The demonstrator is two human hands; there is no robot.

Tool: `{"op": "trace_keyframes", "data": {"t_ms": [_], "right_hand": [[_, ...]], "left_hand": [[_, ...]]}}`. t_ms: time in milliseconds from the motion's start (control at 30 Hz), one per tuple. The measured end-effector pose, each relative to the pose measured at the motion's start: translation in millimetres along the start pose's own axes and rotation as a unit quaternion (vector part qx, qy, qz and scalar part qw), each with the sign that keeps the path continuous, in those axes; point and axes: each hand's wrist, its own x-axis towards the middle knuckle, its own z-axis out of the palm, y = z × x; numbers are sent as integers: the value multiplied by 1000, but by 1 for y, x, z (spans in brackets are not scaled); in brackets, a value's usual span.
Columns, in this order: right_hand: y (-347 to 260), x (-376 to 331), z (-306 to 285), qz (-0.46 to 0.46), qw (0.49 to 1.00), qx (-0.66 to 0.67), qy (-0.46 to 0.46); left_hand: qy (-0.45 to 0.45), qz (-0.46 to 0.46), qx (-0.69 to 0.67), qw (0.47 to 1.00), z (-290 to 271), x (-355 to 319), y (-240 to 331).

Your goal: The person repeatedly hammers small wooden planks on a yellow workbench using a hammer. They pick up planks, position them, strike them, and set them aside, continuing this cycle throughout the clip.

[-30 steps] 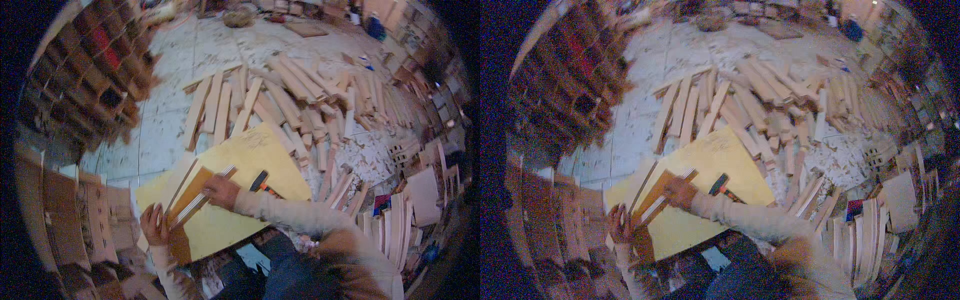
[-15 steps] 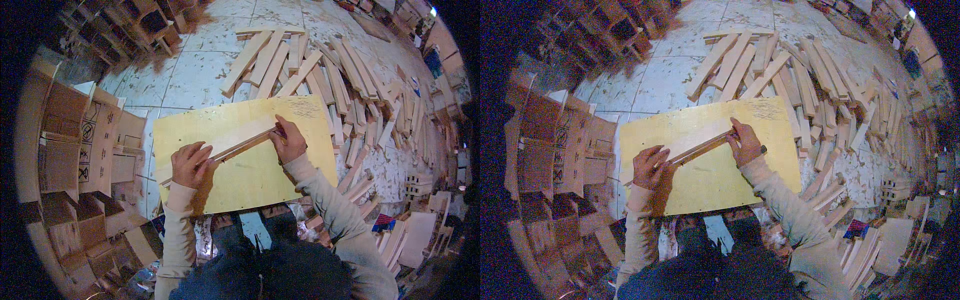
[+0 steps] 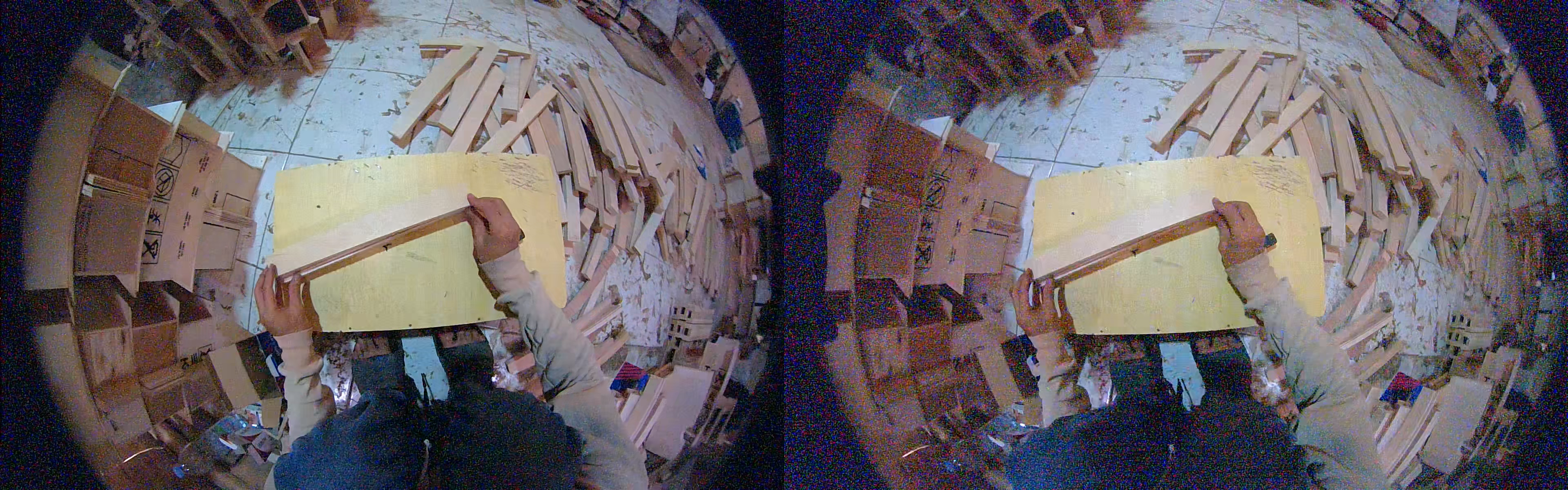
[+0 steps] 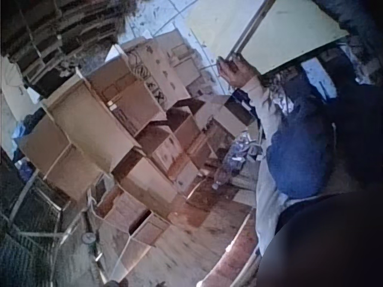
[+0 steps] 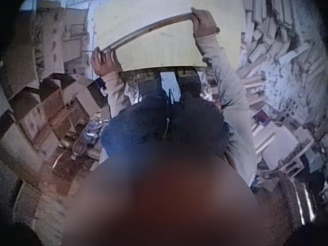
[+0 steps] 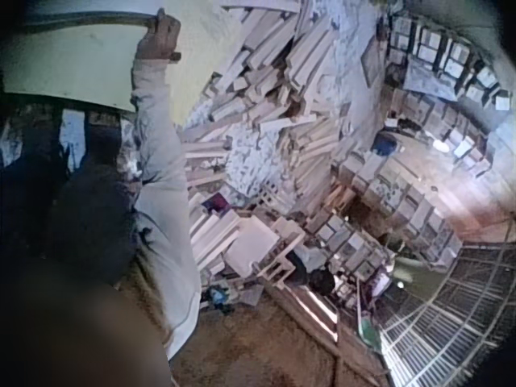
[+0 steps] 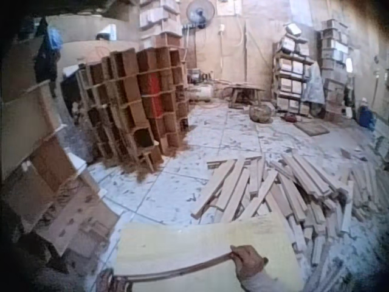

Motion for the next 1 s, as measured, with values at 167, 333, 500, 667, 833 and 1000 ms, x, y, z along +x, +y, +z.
{"op": "trace_keyframes", "data": {"t_ms": [167,333,500,667,833,1000], "right_hand": [[0,-1,2,5,1000,1,9],[-3,-3,6,11,1000,-7,11],[-5,0,9,19,1000,9,14],[-8,3,10,16,1000,-14,5],[-14,2,9,47,999,12,0],[-18,-1,12,66,997,33,-8]], "left_hand": [[24,-17,-130,991,3,1,-20],[24,77,94,992,-4,0,-14],[55,17,29,998,-4,17,-18],[55,72,38,995,-6,27,-33],[45,100,60,992,-10,25,-41],[61,50,14,997,-17,32,-52]]}}
